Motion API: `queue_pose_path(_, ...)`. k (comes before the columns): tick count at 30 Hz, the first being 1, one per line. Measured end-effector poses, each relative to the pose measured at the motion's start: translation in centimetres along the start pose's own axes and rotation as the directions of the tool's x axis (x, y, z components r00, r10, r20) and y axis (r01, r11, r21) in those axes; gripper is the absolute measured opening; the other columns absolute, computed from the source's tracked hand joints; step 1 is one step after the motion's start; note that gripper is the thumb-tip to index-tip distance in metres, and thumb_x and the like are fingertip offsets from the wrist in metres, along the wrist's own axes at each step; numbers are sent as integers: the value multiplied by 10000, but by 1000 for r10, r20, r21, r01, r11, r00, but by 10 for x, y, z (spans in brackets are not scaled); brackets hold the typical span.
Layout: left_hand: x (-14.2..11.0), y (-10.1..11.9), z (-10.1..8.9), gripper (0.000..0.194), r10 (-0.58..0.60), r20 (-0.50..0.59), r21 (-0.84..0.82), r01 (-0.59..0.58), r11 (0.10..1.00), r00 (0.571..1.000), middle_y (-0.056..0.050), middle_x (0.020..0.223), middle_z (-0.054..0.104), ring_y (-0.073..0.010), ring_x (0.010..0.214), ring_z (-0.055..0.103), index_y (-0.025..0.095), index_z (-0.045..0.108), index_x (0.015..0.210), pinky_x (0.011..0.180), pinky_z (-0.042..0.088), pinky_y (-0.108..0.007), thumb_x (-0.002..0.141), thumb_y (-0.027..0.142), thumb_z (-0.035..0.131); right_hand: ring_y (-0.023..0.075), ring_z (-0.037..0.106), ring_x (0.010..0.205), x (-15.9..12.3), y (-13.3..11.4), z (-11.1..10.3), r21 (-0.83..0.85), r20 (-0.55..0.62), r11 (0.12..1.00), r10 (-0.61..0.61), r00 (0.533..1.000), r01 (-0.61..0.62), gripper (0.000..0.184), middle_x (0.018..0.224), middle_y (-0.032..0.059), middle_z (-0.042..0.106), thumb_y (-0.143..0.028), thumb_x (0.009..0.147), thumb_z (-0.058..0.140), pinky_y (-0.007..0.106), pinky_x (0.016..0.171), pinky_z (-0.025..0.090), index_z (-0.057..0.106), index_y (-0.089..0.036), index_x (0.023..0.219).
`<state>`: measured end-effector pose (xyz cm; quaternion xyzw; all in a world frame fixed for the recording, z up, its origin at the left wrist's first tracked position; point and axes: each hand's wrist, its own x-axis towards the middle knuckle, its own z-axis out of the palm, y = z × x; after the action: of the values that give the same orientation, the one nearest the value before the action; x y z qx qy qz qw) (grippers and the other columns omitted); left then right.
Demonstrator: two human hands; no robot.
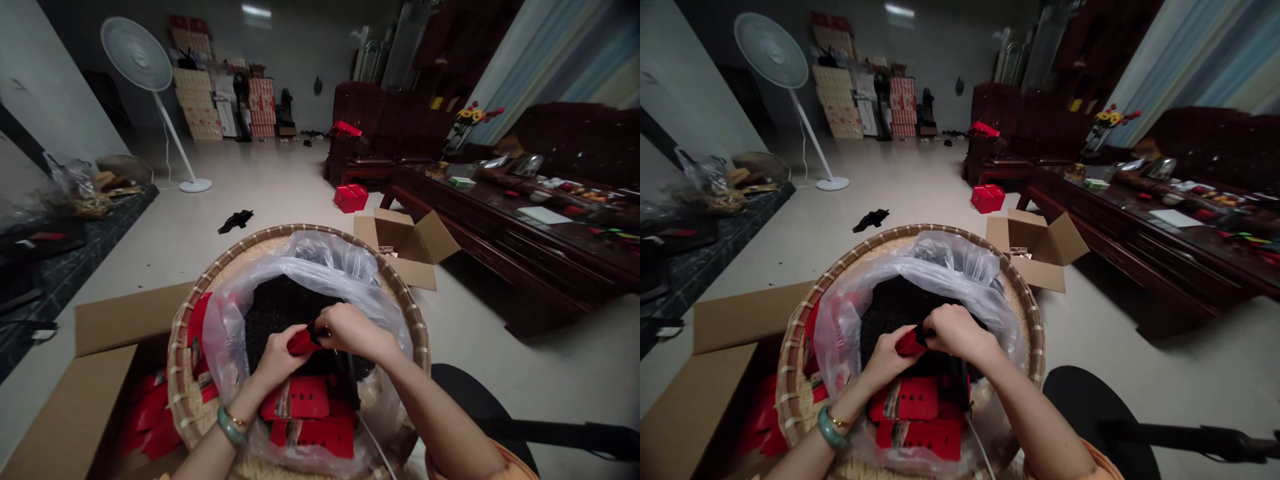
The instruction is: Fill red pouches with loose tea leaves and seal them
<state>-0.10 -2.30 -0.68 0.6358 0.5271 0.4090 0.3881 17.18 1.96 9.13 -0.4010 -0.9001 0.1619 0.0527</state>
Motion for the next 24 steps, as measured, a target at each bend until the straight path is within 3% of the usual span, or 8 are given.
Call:
queue_pose_path(4, 1, -4, 0, 222, -32, -31, -81, 29, 996, 999, -6, 689, 679, -155, 629, 583, 165, 699, 818, 608, 447, -220, 614, 250, 702, 136, 600, 609, -8, 10, -14, 313, -145, 950, 52, 988, -4, 131, 688, 10, 677, -170, 717, 593, 205, 548, 380, 711, -209, 760)
queue_pose_path(6, 3, -6, 0, 229, -87, -80, -152, 74, 986, 993, -12, 685, 680, -160, 633, 587, 147, 691, 781, 620, 459, -233, 586, 262, 726, 140, 596, 611, -10, 14, -13, 374, -197, 927, 121, 973, -39, 144, 693, 13, 674, -182, 744, 568, 216, 559, 399, 707, -204, 776)
queue_pose_path(9, 4, -6, -1, 262, -145, -120, -230, 115, 967, 982, -39, 731, 701, -181, 674, 616, 131, 687, 773, 680, 484, -271, 562, 272, 750, 165, 601, 698, -9, 14, 0, 369, -263, 925, 193, 945, -86, 220, 847, 54, 679, -196, 760, 576, 259, 638, 434, 683, -194, 952)
queue_pose_path(13, 2, 2, -1, 314, -193, -103, -346, 146, 927, 976, -71, 771, 721, -209, 718, 646, 125, 695, 787, 723, 506, -309, 514, 253, 782, 155, 583, 743, -4, 5, 24, 501, -304, 865, 158, 939, 17, 513, 1047, 83, 625, -282, 753, 628, 277, 669, 454, 506, -217, 1247)
queue_pose_path(19, -3, 20, -3, 308, -250, 105, -437, 270, 858, 963, -87, 761, 726, -227, 721, 670, 117, 696, 795, 719, 534, -333, 522, 226, 791, 139, 574, 696, 5, -5, 46, 765, -245, 643, 280, 928, 7, 290, 852, 38, 661, -358, 779, 589, 239, 595, 439, 662, -197, 1009)
queue_pose_path(22, -5, 25, -5, 447, -311, 199, -562, 368, 741, 929, -102, 786, 718, -227, 679, 676, 106, 660, 902, 668, 552, -353, 540, 331, 796, 123, 546, 579, 8, -6, 53, 863, -178, 505, 352, 919, -26, 295, 706, 16, 642, -356, 644, 708, 228, 526, 424, 680, -158, 862)
queue_pose_path(24, -6, 27, -6, 523, -368, 234, -623, 430, 653, 900, -106, 799, 710, -218, 628, 676, 107, 627, 967, 615, 561, -363, 589, 448, 748, 101, 500, 477, 10, -6, 55, 905, -121, 420, 401, 908, -65, 269, 589, -7, 603, -371, 626, 709, 217, 459, 391, 668, -145, 765)
